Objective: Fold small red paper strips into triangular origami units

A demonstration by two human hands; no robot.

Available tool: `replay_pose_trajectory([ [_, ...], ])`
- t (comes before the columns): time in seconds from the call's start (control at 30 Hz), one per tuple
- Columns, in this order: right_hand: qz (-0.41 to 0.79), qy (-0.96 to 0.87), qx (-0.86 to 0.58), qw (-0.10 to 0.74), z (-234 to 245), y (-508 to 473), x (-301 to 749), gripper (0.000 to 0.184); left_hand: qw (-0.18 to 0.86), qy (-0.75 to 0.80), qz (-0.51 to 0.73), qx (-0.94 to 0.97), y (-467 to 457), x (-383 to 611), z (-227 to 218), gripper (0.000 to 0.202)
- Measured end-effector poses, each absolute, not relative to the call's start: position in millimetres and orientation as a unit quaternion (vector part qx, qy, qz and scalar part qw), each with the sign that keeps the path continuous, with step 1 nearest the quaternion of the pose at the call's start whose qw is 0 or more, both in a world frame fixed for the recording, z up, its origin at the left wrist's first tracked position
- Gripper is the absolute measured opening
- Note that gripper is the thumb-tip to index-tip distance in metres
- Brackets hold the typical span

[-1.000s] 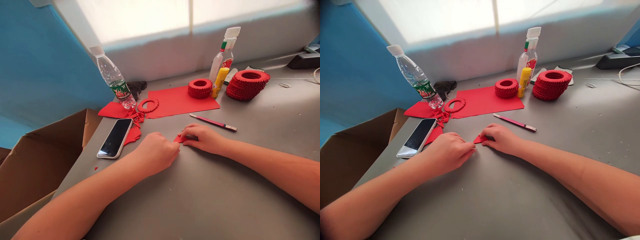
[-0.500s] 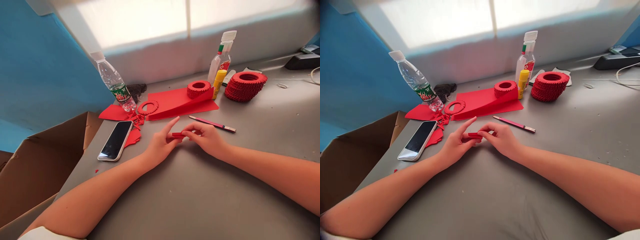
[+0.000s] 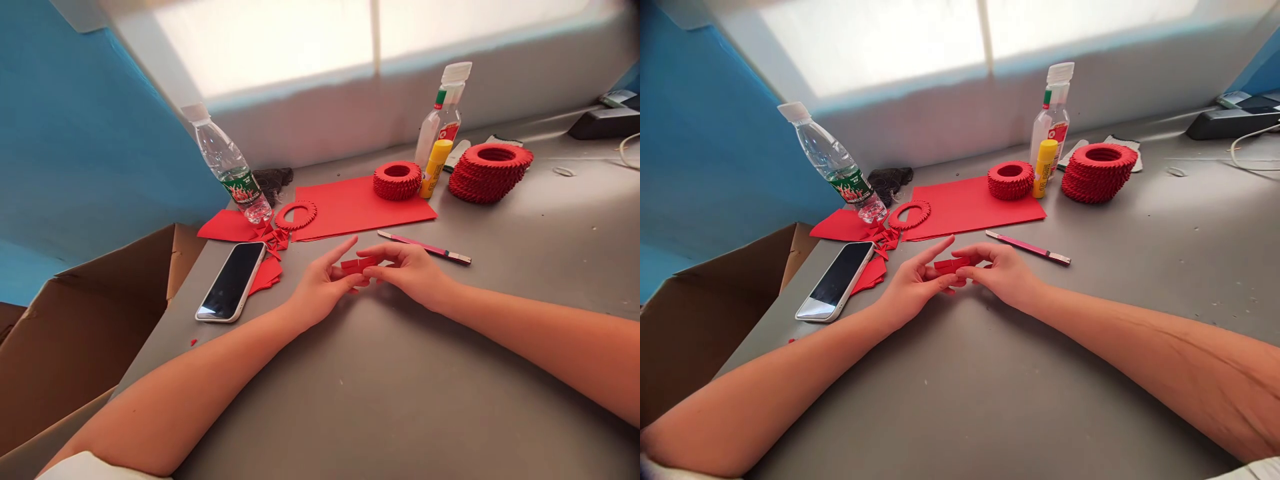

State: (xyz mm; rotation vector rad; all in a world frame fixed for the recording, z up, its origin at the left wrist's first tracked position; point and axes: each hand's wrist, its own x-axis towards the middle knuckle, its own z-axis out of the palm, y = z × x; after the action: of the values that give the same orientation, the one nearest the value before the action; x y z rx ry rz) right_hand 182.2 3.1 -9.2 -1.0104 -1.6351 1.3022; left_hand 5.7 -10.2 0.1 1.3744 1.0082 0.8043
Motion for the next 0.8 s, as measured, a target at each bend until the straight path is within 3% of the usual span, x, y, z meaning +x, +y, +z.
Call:
replay_pose_trajectory([
  [0.17, 0.541, -0.627, -0.388, 0.405, -8, 3, 182, 0.022, 0.569, 0.439, 0.345, 0.603, -11, 6, 2, 0.071],
  [0.3, 0.558, -0.605, -0.390, 0.414, -7, 4, 184, 0.026, 0.556, 0.442, 0.351, 0.611, -12, 6, 4, 0.066],
  [0.5, 0.479, -0.654, -0.416, 0.412, -5, 1, 185, 0.030, 0.583, 0.442, 0.362, 0.577, -10, 6, 2, 0.065],
  [0.6, 0.458, -0.662, -0.426, 0.411, -5, 0, 185, 0.032, 0.608, 0.448, 0.358, 0.550, -8, 5, 0, 0.049],
  [0.7, 0.522, -0.613, -0.414, 0.425, -7, 5, 187, 0.030, 0.604, 0.460, 0.368, 0.536, -5, 4, -1, 0.034],
  [0.8, 0.598, -0.562, -0.397, 0.412, -11, 13, 190, 0.026, 0.598, 0.469, 0.370, 0.534, -5, 4, -1, 0.032],
])
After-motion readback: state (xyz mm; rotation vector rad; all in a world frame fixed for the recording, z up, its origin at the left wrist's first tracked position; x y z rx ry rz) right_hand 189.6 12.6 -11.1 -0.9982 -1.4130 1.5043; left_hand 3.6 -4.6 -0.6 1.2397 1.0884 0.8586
